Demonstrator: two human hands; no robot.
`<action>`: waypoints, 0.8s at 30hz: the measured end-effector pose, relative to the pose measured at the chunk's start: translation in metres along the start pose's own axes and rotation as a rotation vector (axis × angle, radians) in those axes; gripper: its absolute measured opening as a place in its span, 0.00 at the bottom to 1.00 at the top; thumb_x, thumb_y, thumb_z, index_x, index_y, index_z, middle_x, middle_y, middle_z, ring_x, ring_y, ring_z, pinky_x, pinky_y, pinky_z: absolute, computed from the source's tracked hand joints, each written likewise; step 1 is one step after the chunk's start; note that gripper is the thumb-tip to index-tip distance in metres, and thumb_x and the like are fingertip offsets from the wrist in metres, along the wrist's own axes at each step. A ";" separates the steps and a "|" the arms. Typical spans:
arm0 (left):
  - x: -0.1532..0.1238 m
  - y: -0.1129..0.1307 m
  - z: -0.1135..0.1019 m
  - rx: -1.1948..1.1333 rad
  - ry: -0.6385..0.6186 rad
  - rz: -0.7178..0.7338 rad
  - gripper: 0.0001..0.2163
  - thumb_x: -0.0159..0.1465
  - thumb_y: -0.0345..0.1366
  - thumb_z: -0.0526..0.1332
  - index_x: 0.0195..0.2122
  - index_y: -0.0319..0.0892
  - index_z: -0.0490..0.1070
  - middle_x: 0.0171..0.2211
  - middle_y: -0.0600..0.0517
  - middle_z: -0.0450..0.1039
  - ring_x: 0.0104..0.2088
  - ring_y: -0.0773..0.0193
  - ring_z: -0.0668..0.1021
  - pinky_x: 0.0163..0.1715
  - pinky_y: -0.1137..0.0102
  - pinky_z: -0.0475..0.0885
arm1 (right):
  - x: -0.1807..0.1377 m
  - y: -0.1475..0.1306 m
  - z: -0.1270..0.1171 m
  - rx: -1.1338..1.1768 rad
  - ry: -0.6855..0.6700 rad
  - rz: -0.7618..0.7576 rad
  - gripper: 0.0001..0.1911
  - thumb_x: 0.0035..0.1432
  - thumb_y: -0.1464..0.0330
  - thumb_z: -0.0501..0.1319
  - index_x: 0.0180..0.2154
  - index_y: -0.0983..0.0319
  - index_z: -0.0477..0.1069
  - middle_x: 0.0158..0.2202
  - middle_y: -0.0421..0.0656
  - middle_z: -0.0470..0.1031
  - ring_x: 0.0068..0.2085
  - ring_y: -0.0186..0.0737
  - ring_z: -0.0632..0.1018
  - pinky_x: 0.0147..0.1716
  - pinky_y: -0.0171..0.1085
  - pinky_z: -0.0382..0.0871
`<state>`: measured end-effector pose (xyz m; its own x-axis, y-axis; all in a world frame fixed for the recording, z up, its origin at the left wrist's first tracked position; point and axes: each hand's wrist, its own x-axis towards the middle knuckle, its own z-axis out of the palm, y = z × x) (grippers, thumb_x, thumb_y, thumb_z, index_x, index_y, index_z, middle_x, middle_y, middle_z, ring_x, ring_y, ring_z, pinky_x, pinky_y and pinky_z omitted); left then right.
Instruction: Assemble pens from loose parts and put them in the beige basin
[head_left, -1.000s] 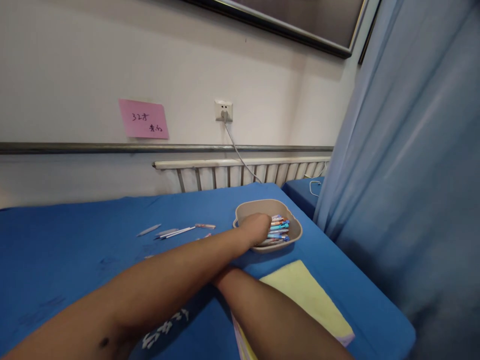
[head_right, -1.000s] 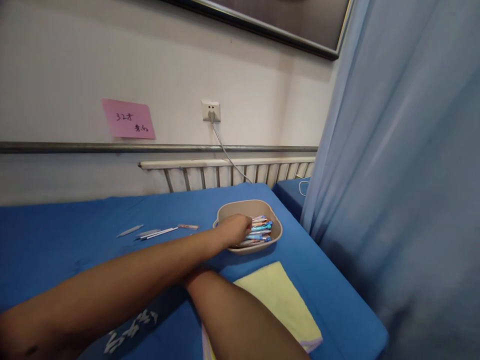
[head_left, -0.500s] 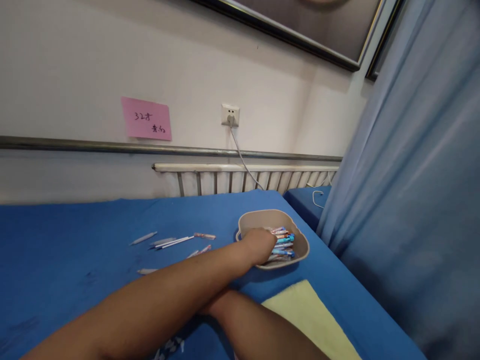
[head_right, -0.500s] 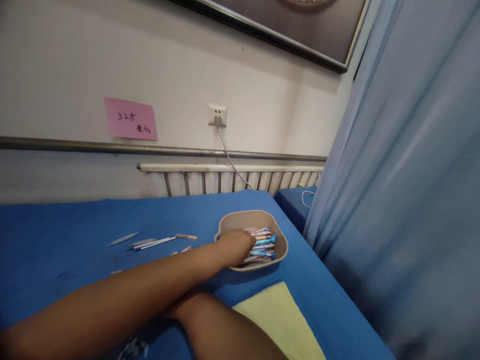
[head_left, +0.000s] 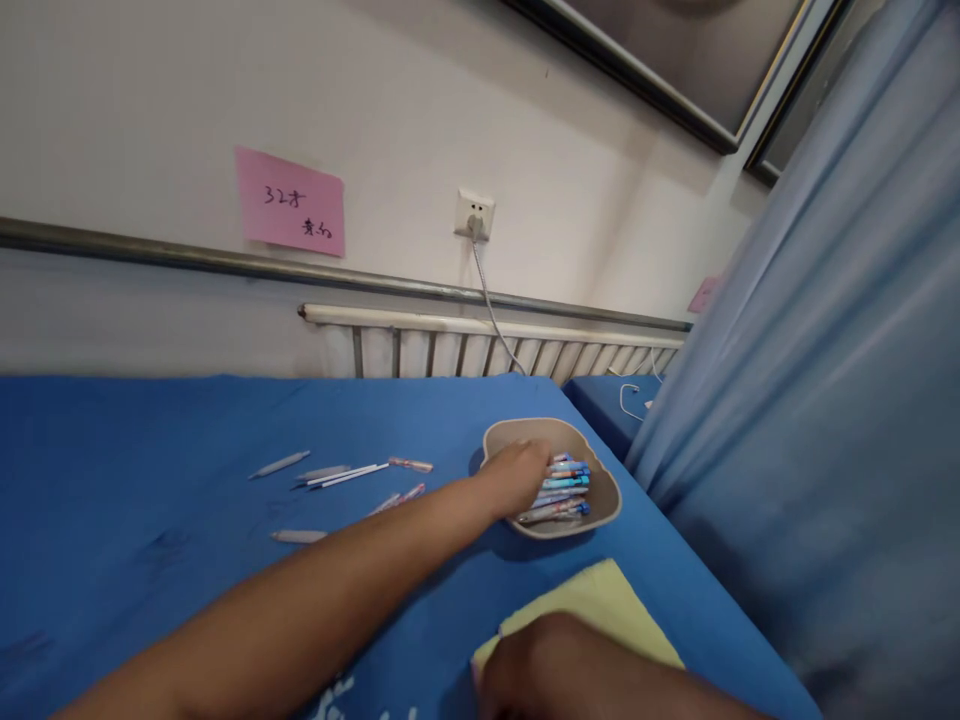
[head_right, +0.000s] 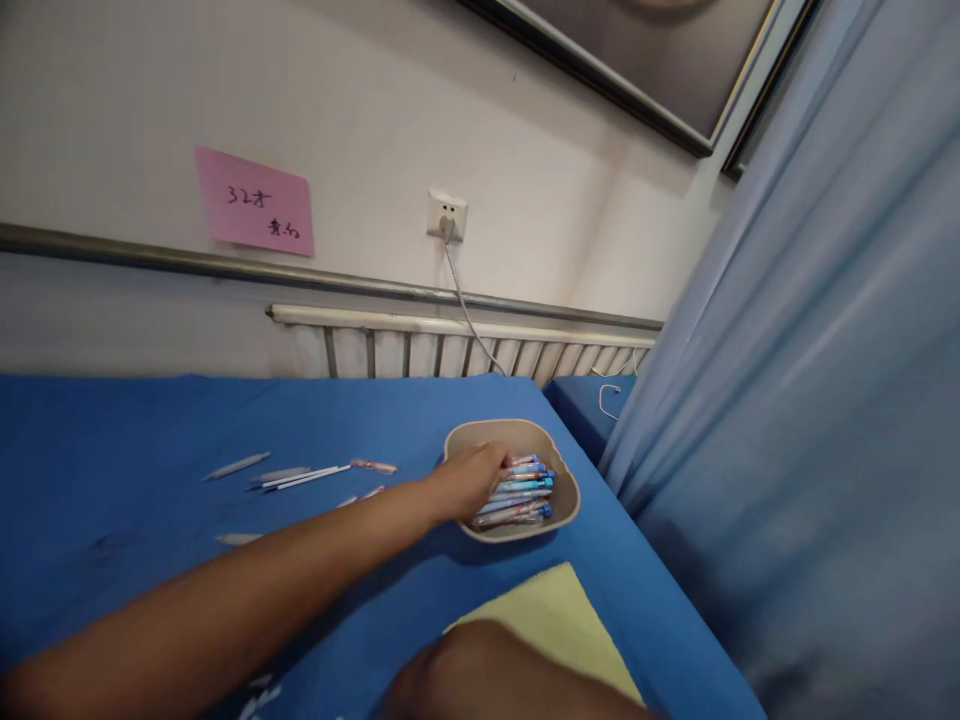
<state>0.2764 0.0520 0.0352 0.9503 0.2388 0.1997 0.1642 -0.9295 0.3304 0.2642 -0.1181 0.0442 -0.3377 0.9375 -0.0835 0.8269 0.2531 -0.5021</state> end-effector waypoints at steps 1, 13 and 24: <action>0.000 -0.001 -0.003 -0.039 0.033 -0.016 0.10 0.62 0.34 0.51 0.42 0.40 0.67 0.39 0.47 0.75 0.40 0.59 0.76 0.38 0.68 0.69 | -0.016 0.011 -0.015 -0.019 0.067 0.090 0.14 0.57 0.69 0.50 0.37 0.54 0.73 0.30 0.37 0.77 0.28 0.36 0.75 0.22 0.33 0.62; -0.105 -0.013 -0.051 -1.060 0.335 -0.413 0.11 0.57 0.40 0.57 0.38 0.40 0.65 0.30 0.54 0.70 0.31 0.65 0.75 0.35 0.69 0.71 | 0.006 0.148 -0.068 -0.498 0.006 0.728 0.06 0.42 0.67 0.66 0.24 0.63 0.75 0.29 0.51 0.77 0.32 0.48 0.77 0.29 0.37 0.64; -0.220 -0.022 -0.042 -1.082 0.388 -0.676 0.16 0.51 0.48 0.61 0.35 0.42 0.67 0.27 0.54 0.69 0.29 0.65 0.73 0.32 0.70 0.70 | 0.013 0.113 -0.072 -0.412 0.150 0.701 0.03 0.46 0.69 0.64 0.27 0.62 0.73 0.25 0.45 0.75 0.30 0.40 0.76 0.32 0.35 0.66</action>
<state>0.0531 0.0313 0.0227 0.5996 0.7935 -0.1043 0.1075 0.0492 0.9930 0.3860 -0.0601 0.0483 0.3576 0.9248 -0.1297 0.9317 -0.3627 -0.0177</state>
